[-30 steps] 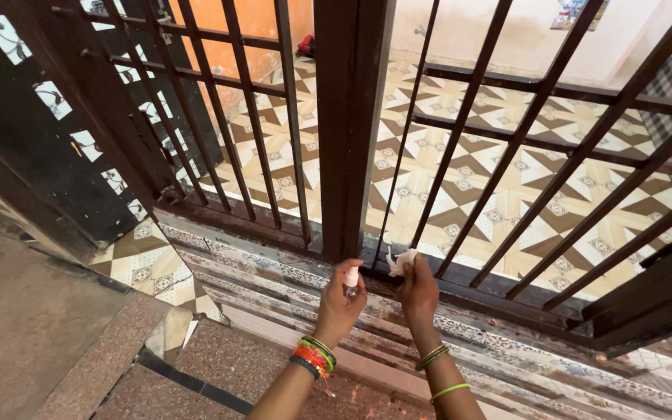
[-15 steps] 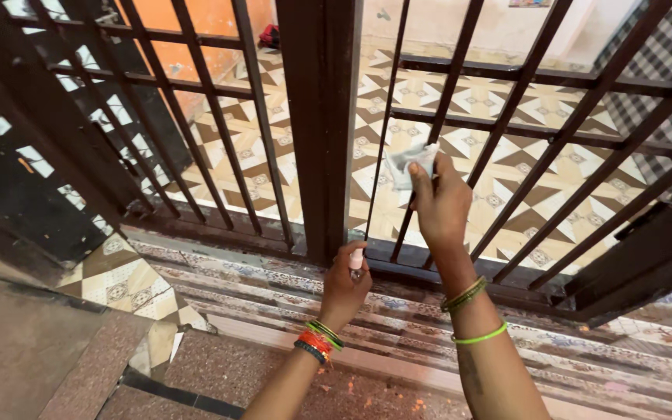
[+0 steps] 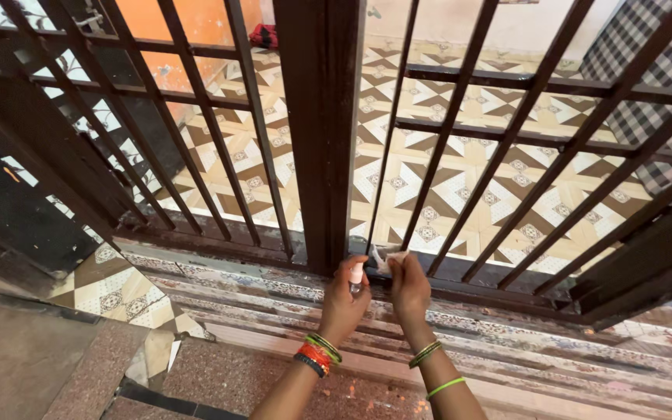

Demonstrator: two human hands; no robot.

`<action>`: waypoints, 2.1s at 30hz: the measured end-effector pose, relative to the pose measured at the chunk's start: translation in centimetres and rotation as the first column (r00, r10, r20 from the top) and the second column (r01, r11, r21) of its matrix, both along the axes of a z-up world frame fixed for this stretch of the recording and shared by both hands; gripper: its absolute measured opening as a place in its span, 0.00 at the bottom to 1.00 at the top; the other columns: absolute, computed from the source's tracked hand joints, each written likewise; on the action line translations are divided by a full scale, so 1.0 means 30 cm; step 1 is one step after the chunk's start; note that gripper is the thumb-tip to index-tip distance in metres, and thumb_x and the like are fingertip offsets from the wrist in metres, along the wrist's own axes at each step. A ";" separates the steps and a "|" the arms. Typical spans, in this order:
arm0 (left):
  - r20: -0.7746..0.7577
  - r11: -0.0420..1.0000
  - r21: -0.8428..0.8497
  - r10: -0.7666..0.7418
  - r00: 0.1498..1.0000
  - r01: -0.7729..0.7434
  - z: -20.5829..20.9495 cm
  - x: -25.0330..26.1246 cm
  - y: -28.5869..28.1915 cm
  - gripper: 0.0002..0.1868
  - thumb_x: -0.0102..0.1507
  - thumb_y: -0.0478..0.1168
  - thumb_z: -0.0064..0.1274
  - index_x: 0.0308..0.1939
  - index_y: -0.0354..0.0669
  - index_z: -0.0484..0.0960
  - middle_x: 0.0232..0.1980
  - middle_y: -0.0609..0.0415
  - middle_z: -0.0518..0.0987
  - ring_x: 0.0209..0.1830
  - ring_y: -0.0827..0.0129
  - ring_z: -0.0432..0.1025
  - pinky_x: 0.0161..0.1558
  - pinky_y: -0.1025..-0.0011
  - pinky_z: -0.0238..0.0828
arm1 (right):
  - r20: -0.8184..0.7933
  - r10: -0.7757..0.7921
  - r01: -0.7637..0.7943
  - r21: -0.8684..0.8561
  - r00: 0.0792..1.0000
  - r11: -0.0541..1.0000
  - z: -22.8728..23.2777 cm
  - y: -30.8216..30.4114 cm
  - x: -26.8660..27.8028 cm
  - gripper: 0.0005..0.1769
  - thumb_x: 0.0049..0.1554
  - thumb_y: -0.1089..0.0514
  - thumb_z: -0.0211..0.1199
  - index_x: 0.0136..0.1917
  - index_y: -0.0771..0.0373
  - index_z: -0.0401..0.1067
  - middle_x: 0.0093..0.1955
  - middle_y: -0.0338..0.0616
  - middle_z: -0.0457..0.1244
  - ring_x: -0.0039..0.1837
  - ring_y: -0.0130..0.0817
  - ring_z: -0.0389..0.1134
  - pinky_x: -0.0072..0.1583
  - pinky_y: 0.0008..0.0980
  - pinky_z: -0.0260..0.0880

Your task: The person cleans a metal gate by spraying a liquid from a small bottle onto the lower horizontal bar and wiping it with a white cloth. The person repeatedly sprays and wipes along the bar, moving from left to right across the frame.

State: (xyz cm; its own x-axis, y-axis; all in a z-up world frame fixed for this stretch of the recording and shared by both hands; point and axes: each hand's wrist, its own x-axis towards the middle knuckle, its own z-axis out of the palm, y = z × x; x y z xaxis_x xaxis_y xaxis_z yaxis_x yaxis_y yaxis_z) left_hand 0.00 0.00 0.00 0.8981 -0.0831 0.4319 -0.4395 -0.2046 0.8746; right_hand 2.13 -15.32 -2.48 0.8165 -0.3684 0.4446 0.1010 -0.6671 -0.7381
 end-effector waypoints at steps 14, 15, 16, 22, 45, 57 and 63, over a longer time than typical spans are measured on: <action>0.019 0.998 0.024 0.055 0.998 -0.056 -0.005 0.005 0.068 0.27 0.59 0.29 0.56 0.62 0.50 0.71 0.43 0.55 0.79 0.41 0.66 0.77 0.37 0.67 0.76 | 0.377 0.074 -0.133 0.134 0.923 0.982 0.446 -0.029 0.029 0.15 0.71 0.58 0.55 0.44 0.69 0.68 0.41 0.44 0.65 0.37 0.22 0.70 0.35 0.24 0.69; 0.015 0.997 0.030 0.065 0.998 -0.065 -0.002 0.013 0.065 0.27 0.60 0.30 0.56 0.62 0.50 0.71 0.44 0.55 0.79 0.41 0.67 0.78 0.36 0.68 0.76 | 0.408 0.098 -0.189 0.189 0.908 0.964 0.529 -0.031 0.041 0.09 0.69 0.59 0.56 0.52 0.68 0.69 0.41 0.43 0.65 0.36 0.23 0.68 0.35 0.24 0.68; -0.010 0.998 0.017 0.052 0.999 -0.052 -0.001 0.014 0.063 0.27 0.59 0.30 0.56 0.62 0.50 0.71 0.43 0.54 0.79 0.40 0.67 0.77 0.37 0.68 0.76 | 0.439 0.119 -0.244 0.241 0.891 0.939 0.594 -0.022 0.048 0.12 0.67 0.59 0.57 0.60 0.67 0.70 0.42 0.42 0.65 0.35 0.23 0.66 0.35 0.24 0.68; 0.014 0.999 -0.032 0.035 0.999 -0.034 -0.017 0.013 0.042 0.27 0.60 0.30 0.57 0.63 0.50 0.71 0.45 0.52 0.80 0.43 0.65 0.78 0.39 0.68 0.78 | 0.449 0.054 -0.002 -0.116 0.892 0.993 0.548 0.004 0.055 0.10 0.69 0.56 0.58 0.51 0.66 0.69 0.40 0.49 0.65 0.38 0.32 0.64 0.40 0.36 0.65; -0.006 1.000 0.003 0.005 1.000 -0.005 -0.031 0.012 0.121 0.30 0.59 0.28 0.55 0.65 0.48 0.72 0.38 0.55 0.78 0.37 0.67 0.76 0.38 0.68 0.76 | 0.307 0.100 -0.071 -0.105 0.946 0.992 -0.063 0.036 -0.078 0.16 0.57 0.65 0.63 0.60 0.62 0.75 0.61 0.49 0.69 0.54 0.40 0.73 0.50 0.33 0.73; 0.017 0.997 0.048 0.056 0.998 -0.057 -0.025 -0.012 0.189 0.31 0.57 0.26 0.57 0.64 0.48 0.72 0.38 0.54 0.78 0.36 0.67 0.75 0.35 0.68 0.74 | 0.068 0.097 -0.116 0.415 0.993 0.902 0.223 0.144 0.014 0.15 0.64 0.54 0.59 0.57 0.65 0.76 0.31 0.42 0.68 0.28 0.24 0.66 0.30 0.26 0.65; -0.141 0.998 0.062 0.015 0.990 -0.007 -0.055 -0.001 0.184 0.32 0.60 0.29 0.54 0.67 0.52 0.68 0.41 0.59 0.78 0.37 0.73 0.77 0.35 0.72 0.81 | 0.338 0.287 -0.387 0.282 0.896 0.878 0.605 0.129 0.081 0.16 0.70 0.54 0.48 0.61 0.65 0.71 0.34 0.38 0.66 0.31 0.20 0.64 0.32 0.23 0.63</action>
State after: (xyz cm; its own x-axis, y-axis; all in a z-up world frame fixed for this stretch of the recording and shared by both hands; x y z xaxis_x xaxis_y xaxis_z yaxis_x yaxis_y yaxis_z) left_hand -0.03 5.53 -1.66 0.9507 -0.0952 0.2952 -0.3100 -0.2639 0.9134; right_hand 4.55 -11.45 15.66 0.7786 -0.2598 0.5712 0.5081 -0.2730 -0.8169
